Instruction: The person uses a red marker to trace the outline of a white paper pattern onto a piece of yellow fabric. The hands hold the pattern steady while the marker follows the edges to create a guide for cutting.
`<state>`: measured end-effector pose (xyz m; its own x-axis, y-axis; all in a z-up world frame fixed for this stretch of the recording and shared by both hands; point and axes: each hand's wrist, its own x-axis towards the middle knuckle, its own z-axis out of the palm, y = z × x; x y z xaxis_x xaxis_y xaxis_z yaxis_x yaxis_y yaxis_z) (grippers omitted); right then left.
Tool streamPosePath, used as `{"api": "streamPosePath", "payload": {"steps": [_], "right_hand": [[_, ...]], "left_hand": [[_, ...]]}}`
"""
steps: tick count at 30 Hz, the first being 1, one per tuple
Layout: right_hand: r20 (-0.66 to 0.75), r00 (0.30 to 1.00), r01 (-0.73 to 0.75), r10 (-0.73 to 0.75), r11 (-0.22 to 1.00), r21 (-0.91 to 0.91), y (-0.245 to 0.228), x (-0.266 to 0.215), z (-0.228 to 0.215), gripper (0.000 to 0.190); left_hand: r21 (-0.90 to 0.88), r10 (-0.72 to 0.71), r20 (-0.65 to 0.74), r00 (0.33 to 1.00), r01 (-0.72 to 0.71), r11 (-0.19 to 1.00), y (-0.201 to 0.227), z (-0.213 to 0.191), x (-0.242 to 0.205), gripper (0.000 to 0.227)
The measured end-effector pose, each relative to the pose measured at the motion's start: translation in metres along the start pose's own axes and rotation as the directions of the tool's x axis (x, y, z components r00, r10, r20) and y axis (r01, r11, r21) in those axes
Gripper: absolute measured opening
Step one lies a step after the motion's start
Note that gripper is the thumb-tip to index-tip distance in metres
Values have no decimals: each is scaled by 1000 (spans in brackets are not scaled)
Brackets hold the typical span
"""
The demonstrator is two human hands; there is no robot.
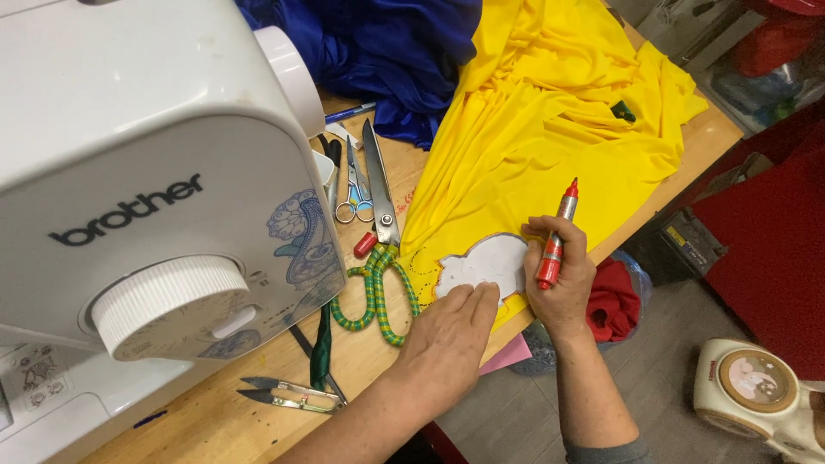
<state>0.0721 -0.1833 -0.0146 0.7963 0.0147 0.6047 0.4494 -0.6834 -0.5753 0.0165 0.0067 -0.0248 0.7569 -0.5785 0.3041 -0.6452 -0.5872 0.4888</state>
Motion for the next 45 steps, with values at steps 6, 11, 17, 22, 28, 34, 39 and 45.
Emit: {"api": "streamPosePath", "payload": {"steps": [6, 11, 17, 22, 28, 34, 39, 45], "right_hand": [[-2, 995, -95, 96, 986, -134, -6, 2, 3, 35], [-37, 995, -101, 96, 980, -171, -6, 2, 4, 34], [-61, 986, -167, 158, 965, -202, -8, 3, 4, 36], [-51, 981, -195, 188, 955, -222, -10, 7, 0, 37], [-30, 991, -133, 132, 991, -34, -18, 31, -10, 37], [198, 939, -288, 281, 958, 7, -8, 46, -6, 36], [108, 949, -277, 297, 945, -173, -5, 43, -5, 36], [61, 968, -230, 243, 958, -171, -3, 38, -8, 36]], "left_hand": [[26, -31, 55, 998, 29, 999, 0, 3, 1, 84], [54, 0, 12, 1000, -1, 999, 0, 4, 0, 79], [62, -11, 50, 999, 8, 998, 0, 5, 0, 83], [68, -12, 56, 998, 9, 998, 0, 8, -1, 81], [58, 3, 32, 999, -5, 998, 0, 6, -1, 82], [90, 19, 14, 1000, -20, 996, 0, 8, -3, 76], [89, -2, 65, 998, -3, 996, 1, 6, -1, 82], [95, 11, 40, 999, -14, 995, 1, 8, -3, 81]]}}
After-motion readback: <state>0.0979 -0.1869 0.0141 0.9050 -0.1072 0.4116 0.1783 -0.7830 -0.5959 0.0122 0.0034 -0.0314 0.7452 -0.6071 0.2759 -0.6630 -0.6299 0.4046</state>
